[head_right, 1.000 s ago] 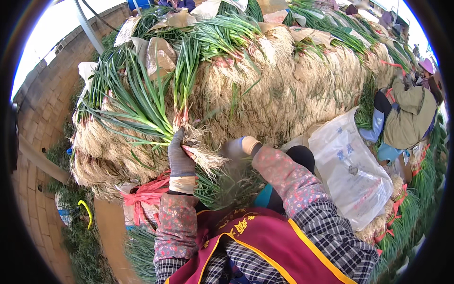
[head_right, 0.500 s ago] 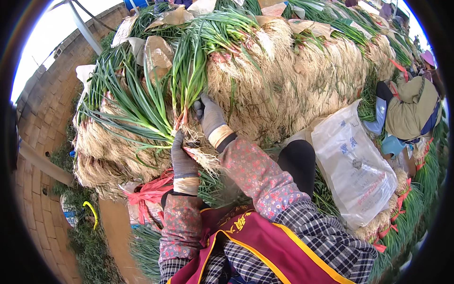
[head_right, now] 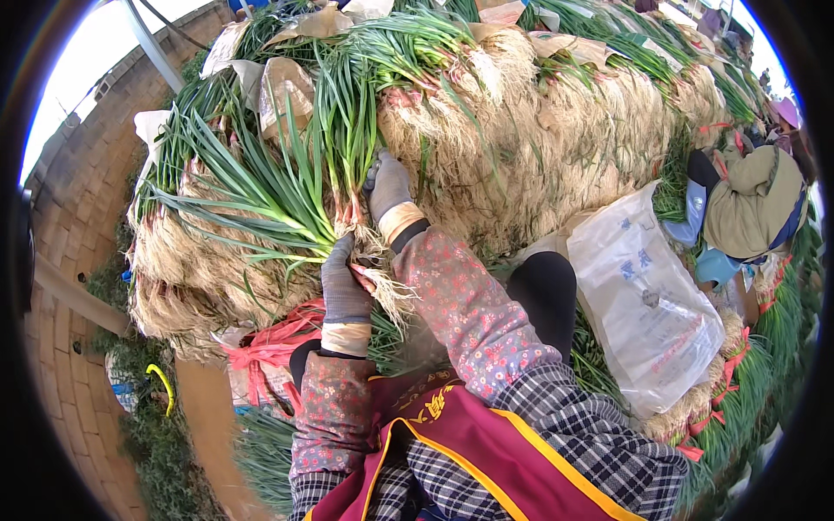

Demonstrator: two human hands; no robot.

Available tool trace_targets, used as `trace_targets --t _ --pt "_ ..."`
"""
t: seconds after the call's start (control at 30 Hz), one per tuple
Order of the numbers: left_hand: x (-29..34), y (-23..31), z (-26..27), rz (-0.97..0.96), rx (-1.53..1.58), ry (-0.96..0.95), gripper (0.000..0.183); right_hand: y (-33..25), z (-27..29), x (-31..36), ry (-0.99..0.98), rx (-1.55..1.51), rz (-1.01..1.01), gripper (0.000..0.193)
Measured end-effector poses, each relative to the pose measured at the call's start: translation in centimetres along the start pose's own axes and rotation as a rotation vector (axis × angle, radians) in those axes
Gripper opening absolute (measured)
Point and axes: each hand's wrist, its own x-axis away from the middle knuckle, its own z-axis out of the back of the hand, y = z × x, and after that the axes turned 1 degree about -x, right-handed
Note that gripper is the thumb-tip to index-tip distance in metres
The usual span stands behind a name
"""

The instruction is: The person trims the roots of green onions by hand, removing excess root material and placing the trimmed bunches into a red sack. The task is performed repeatedly in a covered workspace with large piles of green onions.

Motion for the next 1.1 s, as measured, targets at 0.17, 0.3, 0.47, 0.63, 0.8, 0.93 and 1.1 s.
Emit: trace_targets --t 0.17,0.3,0.47,0.63,0.8,0.93,1.1 --pt "-0.2 0.0 1.2 -0.011 0.041 0.006 0.022 -0.8 1.7 1.5 -0.205 0.036 -0.108 0.017" --pt "0.1 0.0 1.2 -0.023 0.059 0.001 0.022 -1.0 2.3 1.8 -0.215 -0.068 -0.154 0.016" --pt "1.2 -0.9 0.9 -0.115 0.148 -0.189 0.022 -2.7 2.8 -0.2 -0.09 -0.065 0.036 0.017" --pt "1.7 -0.5 3.0 -0.115 0.244 -0.358 0.033 -3.9 3.4 0.9 -0.047 0.292 0.049 0.013" --pt "1.3 -0.8 2.6 -0.061 0.166 -0.264 0.028 -0.3 4.3 1.0 -0.393 0.342 -0.34 0.016" --pt "0.9 -0.5 3.2 -0.047 0.118 -0.207 0.021 0.0 3.1 2.6 -0.433 0.459 -0.278 0.016" --pt "2.3 -0.6 1.9 -0.095 -0.046 -0.011 0.015 1.0 3.3 3.9 -0.214 0.477 -0.045 0.013"
